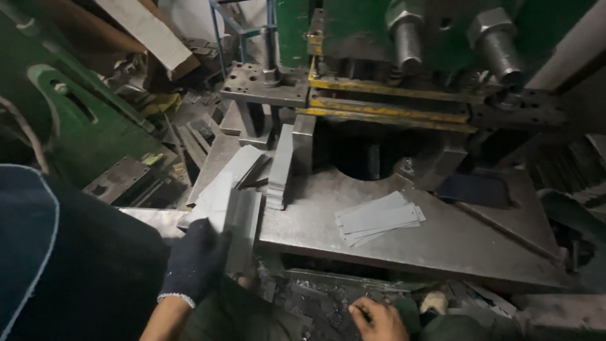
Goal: The worker is feeding thin metal strips into a manual stamping machine and organizing the resulting processed pieces.
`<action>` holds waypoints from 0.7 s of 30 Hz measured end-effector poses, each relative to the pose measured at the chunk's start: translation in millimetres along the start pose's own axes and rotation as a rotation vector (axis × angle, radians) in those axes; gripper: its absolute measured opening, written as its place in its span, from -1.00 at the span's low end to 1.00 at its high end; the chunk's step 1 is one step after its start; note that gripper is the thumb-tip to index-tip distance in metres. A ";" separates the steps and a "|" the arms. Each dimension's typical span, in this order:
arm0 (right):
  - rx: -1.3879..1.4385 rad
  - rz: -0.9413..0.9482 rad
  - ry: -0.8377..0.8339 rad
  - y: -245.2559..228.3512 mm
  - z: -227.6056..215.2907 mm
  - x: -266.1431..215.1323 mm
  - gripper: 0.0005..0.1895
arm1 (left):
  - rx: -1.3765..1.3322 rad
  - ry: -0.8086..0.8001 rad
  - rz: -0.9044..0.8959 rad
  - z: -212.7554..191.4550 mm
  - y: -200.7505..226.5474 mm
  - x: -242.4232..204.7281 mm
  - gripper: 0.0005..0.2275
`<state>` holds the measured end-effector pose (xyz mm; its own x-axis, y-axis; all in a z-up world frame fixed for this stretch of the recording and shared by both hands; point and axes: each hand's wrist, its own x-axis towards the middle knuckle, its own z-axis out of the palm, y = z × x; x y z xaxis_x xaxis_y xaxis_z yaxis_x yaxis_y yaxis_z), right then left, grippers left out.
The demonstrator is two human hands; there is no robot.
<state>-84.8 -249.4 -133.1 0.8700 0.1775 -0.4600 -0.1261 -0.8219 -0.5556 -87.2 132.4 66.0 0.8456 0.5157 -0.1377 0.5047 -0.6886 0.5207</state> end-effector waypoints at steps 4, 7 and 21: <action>0.046 -0.063 0.165 -3.6 2.8 -6.3 -0.88 | -0.005 0.120 0.196 12.6 -16.0 8.7 -0.67; 0.041 -0.047 0.164 -9.1 1.9 -8.7 -0.87 | -0.419 -0.043 -0.040 -20.3 29.8 -15.1 -0.68; 1.149 -0.314 0.195 -164.6 -108.9 -11.3 -0.74 | -1.365 -0.419 -0.322 45.1 134.6 -67.2 -0.61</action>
<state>-22.0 -175.1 39.0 0.9835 0.1172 -0.1374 -0.1608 0.2211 -0.9619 -68.2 -17.9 107.4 0.8383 0.2039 -0.5057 0.3259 0.5561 0.7645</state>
